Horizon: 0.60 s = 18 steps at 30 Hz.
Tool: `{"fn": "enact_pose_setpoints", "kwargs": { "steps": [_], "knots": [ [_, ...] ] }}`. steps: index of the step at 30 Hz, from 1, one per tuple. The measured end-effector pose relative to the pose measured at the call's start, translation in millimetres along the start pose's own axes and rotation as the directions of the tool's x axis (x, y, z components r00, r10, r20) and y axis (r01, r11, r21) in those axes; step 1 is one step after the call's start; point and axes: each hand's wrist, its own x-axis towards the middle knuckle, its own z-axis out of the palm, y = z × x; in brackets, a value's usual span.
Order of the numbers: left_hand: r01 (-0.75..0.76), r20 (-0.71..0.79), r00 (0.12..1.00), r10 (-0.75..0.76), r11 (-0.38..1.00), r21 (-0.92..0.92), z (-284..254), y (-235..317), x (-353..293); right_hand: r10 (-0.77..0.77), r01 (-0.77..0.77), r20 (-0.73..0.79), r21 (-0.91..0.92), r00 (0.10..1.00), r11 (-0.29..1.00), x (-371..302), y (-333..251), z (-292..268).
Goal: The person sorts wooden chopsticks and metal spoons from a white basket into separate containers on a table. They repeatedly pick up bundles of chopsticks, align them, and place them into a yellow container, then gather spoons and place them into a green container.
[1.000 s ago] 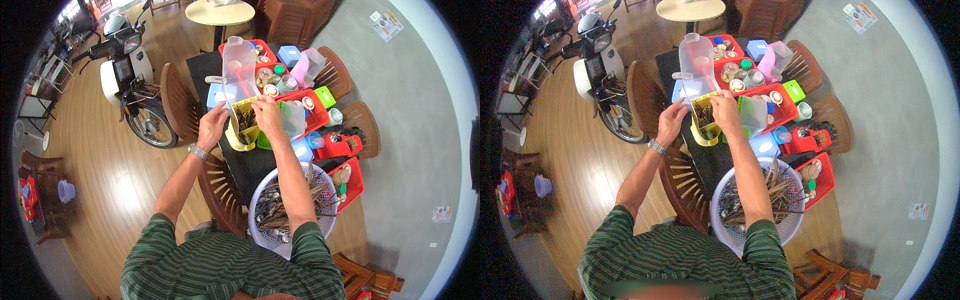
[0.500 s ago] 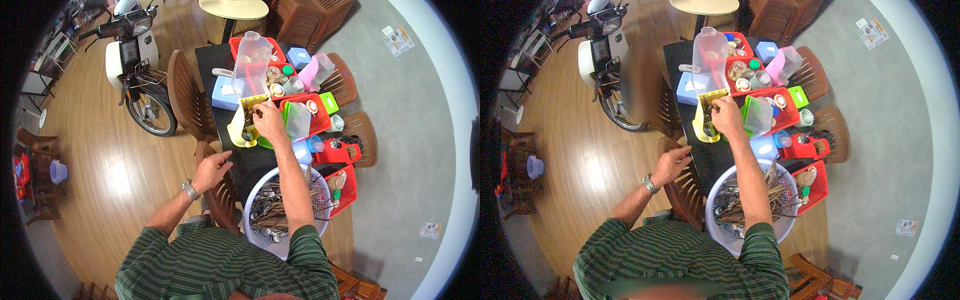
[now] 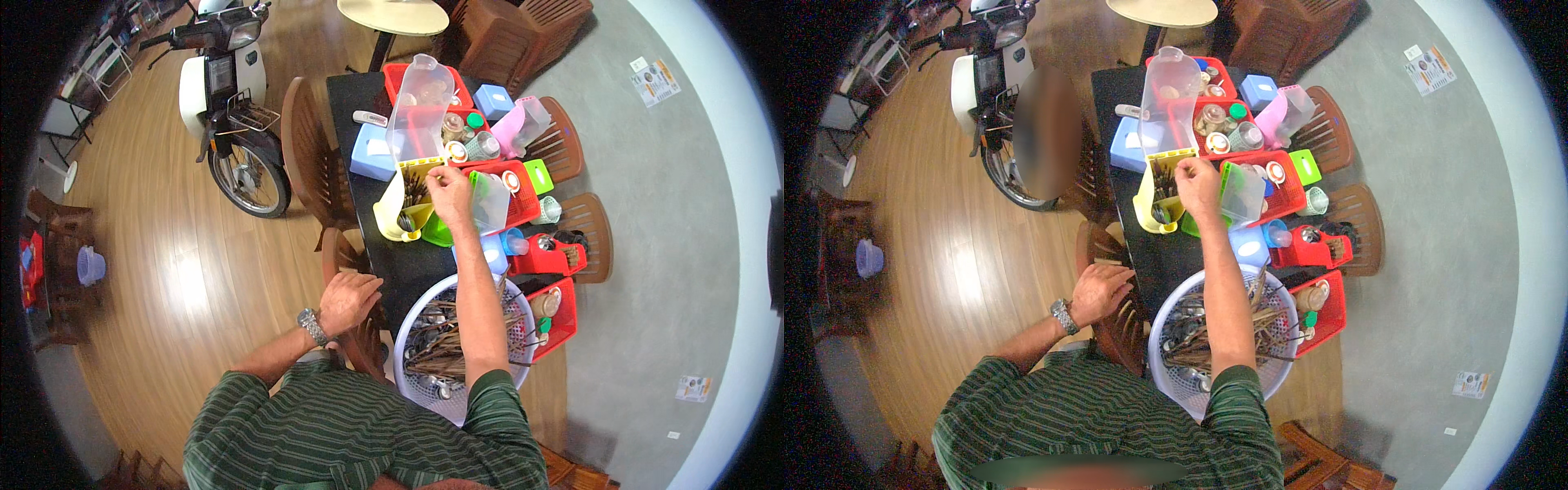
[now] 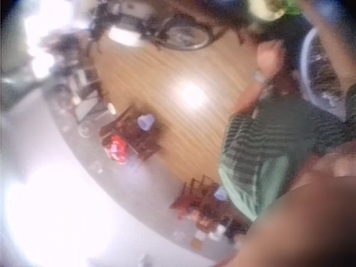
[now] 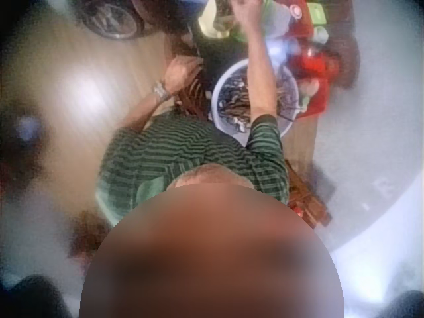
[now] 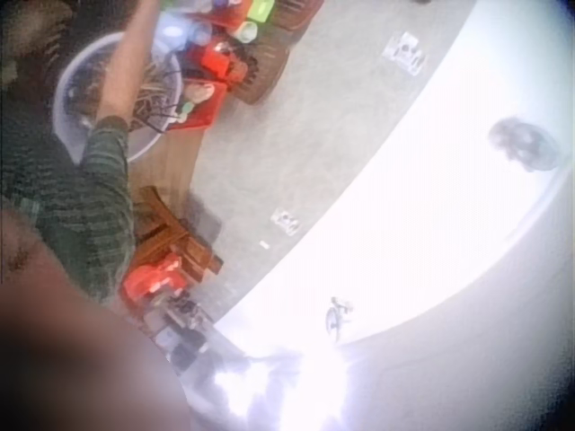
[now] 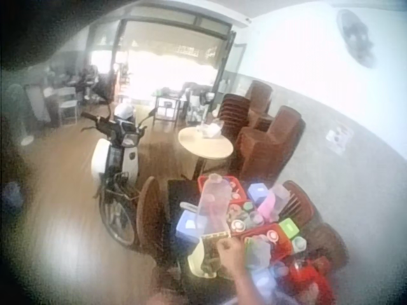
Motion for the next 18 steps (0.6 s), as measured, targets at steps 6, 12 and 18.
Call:
{"fn": "enact_pose_setpoints", "kwargs": {
  "steps": [6, 12, 18],
  "knots": [
    [0.021, 0.030, 0.999, -0.022, 1.000, 0.014, 1.4, -0.4, 0.5, 0.098, -0.097, 0.011, 0.220, 0.995, 0.971, 19.1, -0.3, -26.3],
    [0.025, 0.023, 0.999, -0.025, 1.000, 0.010, -0.3, 0.1, 1.1, 0.125, -0.112, -0.018, 0.329, 0.992, 0.938, 23.0, -14.5, -40.0],
    [-0.011, -0.054, 0.998, 0.012, 1.000, 0.014, -1.3, 0.6, 4.6, -0.200, 0.259, 0.302, -0.172, 0.932, 0.950, 4.6, -29.5, -40.5]
  ]
}}
